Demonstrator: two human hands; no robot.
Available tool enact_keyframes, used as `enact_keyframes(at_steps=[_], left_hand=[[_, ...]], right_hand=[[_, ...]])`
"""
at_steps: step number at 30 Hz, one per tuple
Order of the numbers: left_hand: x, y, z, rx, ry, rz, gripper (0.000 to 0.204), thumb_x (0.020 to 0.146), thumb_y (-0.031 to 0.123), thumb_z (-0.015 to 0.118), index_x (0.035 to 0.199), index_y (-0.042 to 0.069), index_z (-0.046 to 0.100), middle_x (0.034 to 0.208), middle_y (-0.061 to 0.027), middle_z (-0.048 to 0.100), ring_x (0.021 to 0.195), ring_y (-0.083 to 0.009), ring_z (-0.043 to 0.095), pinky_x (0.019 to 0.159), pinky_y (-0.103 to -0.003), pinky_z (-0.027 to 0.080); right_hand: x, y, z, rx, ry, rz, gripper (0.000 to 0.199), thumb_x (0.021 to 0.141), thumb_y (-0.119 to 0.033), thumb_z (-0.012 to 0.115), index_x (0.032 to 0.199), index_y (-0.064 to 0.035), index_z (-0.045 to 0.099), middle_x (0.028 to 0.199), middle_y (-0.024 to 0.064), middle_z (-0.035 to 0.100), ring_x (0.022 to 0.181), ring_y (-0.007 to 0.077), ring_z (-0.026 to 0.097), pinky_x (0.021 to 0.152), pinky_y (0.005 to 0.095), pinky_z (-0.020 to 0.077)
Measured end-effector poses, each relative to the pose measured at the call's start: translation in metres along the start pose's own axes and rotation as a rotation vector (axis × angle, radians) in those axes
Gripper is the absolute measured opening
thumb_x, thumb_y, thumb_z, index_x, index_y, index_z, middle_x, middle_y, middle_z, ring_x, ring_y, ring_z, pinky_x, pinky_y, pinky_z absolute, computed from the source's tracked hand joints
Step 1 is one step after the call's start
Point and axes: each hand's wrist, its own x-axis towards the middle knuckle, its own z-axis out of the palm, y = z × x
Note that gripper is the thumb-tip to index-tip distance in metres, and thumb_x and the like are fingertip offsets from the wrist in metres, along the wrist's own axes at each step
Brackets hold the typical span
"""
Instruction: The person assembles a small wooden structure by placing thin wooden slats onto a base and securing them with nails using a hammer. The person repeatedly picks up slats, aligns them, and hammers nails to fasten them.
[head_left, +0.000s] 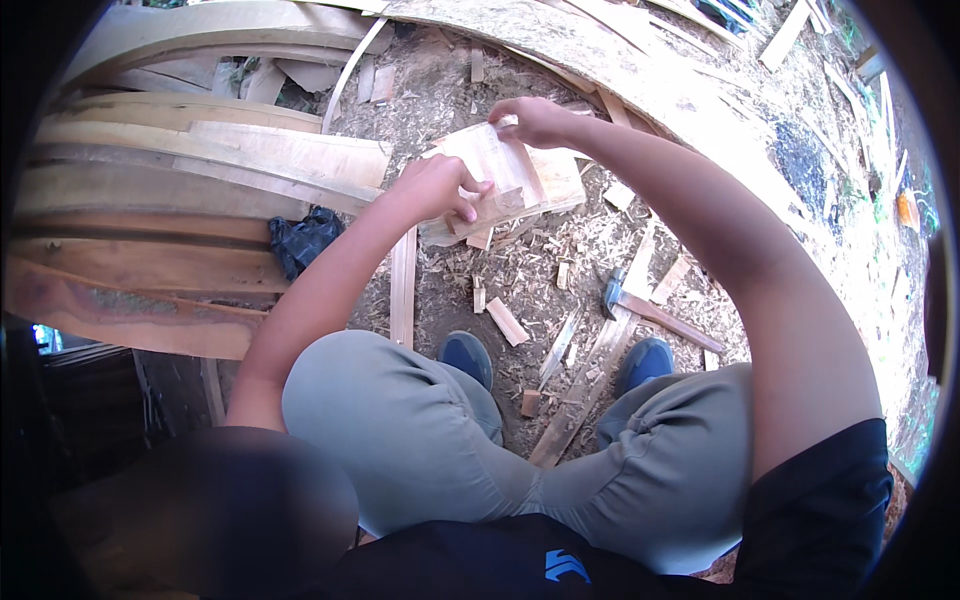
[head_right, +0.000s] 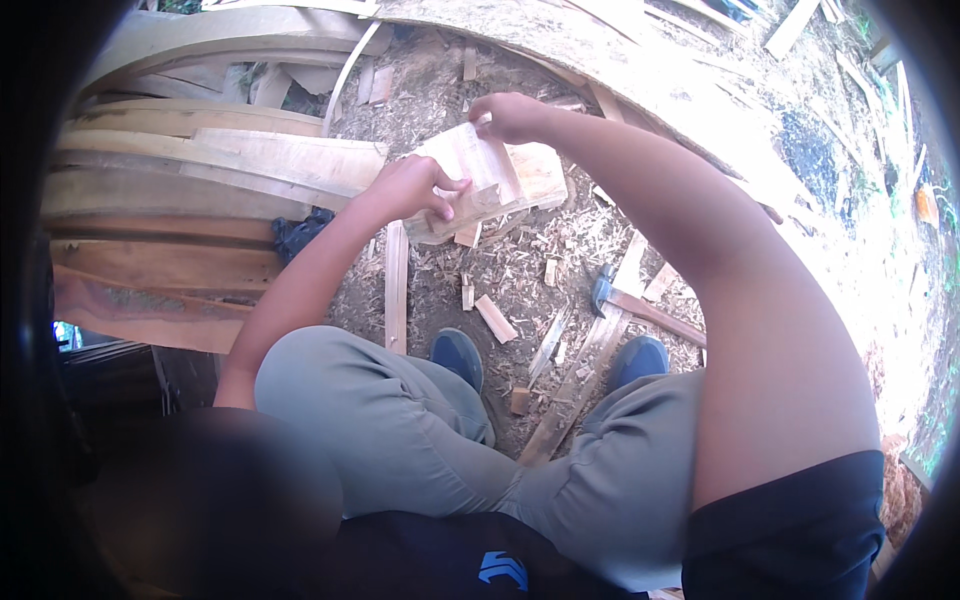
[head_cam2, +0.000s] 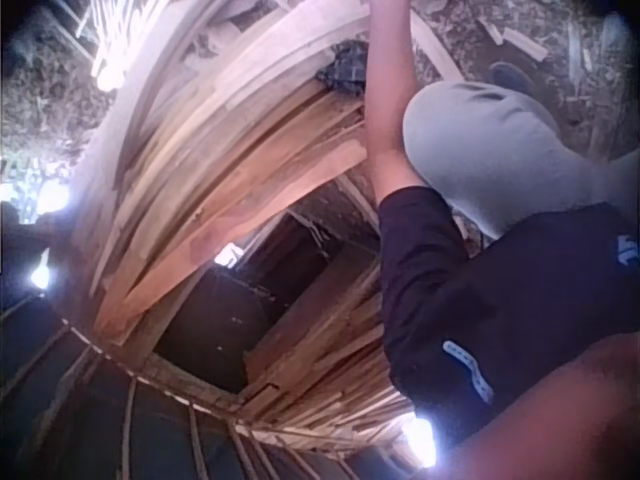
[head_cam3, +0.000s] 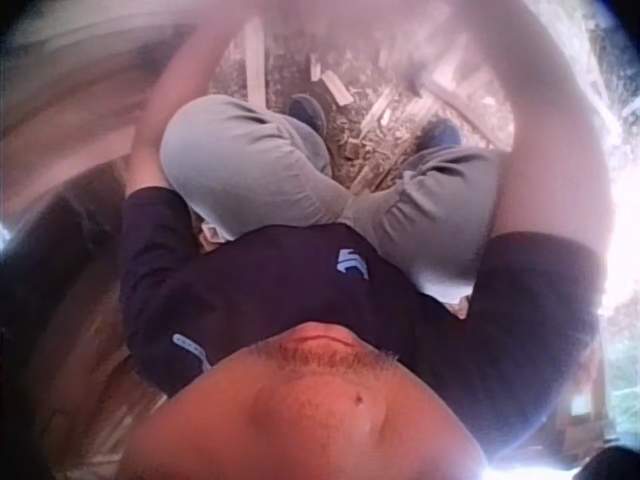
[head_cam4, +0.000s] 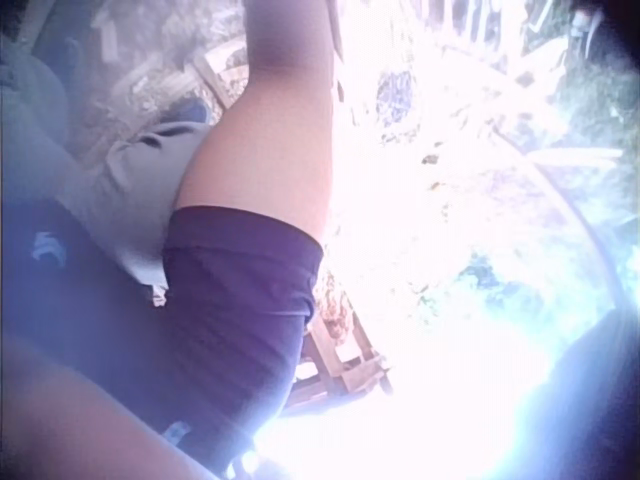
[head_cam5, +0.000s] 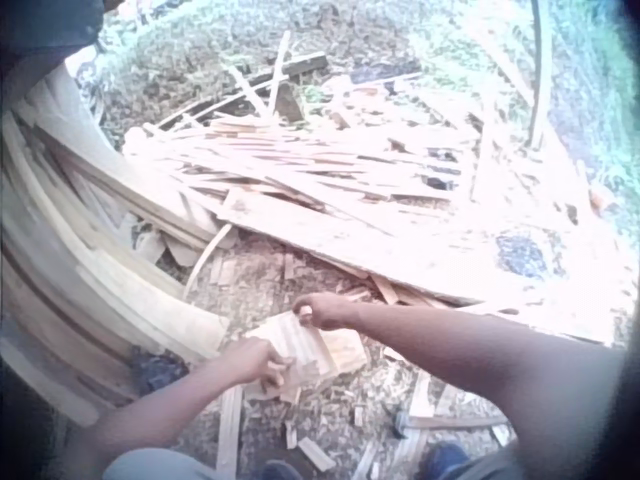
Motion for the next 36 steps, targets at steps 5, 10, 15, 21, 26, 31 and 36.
enact_keyframes(at_steps=[5,10,15,21,26,31,36], left_hand=[[-0.001,0.006,-0.003,0.003,0.008,0.021,0.039,0.074,0.037,0.089,0.111,0.031,0.081,0.093,-0.0104,0.077,0.09,-0.0267,0.074,0.081,-0.04,0.055],[-0.001,-0.003,0.004,0.011,0.028,0.017,0.039,0.074,0.035,0.089,0.112,0.028,0.081,0.092,-0.0107,0.077,0.089,-0.0276,0.074,0.081,-0.041,0.055],[0.001,0.001,0.002,0.0,-0.02,-0.023,0.055,0.068,0.03,0.091,0.12,0.039,0.076,0.104,-0.0075,0.077,0.096,-0.0252,0.072,0.084,-0.039,0.054],[0.0,0.001,0.001,0.026,-0.046,-0.052,0.054,0.07,0.03,0.09,0.122,0.039,0.075,0.106,-0.0072,0.077,0.098,-0.0244,0.072,0.086,-0.04,0.054],[-0.001,0.005,-0.001,0.02,0.004,0.011,0.041,0.075,0.033,0.088,0.114,0.034,0.079,0.099,-0.0084,0.077,0.094,-0.0249,0.073,0.084,-0.04,0.055],[0.0,0.003,-0.001,0.02,0.001,-0.006,0.041,0.074,0.034,0.089,0.114,0.034,0.079,0.095,-0.0084,0.077,0.092,-0.0248,0.074,0.083,-0.04,0.055],[-0.003,0.011,-0.005,0.041,-0.011,0.015,0.036,0.076,0.033,0.088,0.111,0.031,0.081,0.095,-0.0088,0.077,0.092,-0.0258,0.074,0.082,-0.04,0.055]], right_hand=[[0.008,0.02,0.011,0.337,-0.008,-0.017,0.035,0.098,-0.021,0.065,0.132,-0.0117,0.066,0.137,0.0152,0.064,0.125,0.0307,0.062,0.106,0.0402,0.0485],[-0.003,0.008,0.015,0.36,0.028,-0.026,0.031,0.099,-0.022,0.064,0.128,-0.0108,0.065,0.133,0.0153,0.065,0.123,0.0306,0.063,0.106,0.0395,0.0485],[-0.005,0.01,0.021,0.433,0.045,0.052,0.03,0.101,-0.024,0.064,0.129,-0.0126,0.064,0.129,0.0137,0.066,0.113,0.0276,0.066,0.091,0.0381,0.0545],[-0.008,0.001,0.018,0.482,-0.013,0.155,0.03,0.103,-0.029,0.063,0.13,-0.0152,0.062,0.119,0.011,0.068,0.095,0.0193,0.067,0.07,0.0329,0.0552],[-0.013,0.001,0.015,0.447,0.008,0.169,0.031,0.103,-0.028,0.061,0.132,-0.0159,0.06,0.123,0.0144,0.068,0.095,0.0222,0.069,0.063,0.0329,0.0569],[-0.014,-0.004,0.015,0.435,0.011,0.168,0.038,0.104,-0.032,0.059,0.137,-0.0149,0.056,0.125,0.017,0.068,0.101,0.0279,0.07,0.073,0.0381,0.0597],[-0.031,-0.013,0.014,-0.05,0.155,0.054,0.059,0.101,-0.046,0.058,0.149,-0.0169,0.043,0.123,0.0198,0.069,0.103,0.0353,0.071,0.081,0.0462,0.0584]])
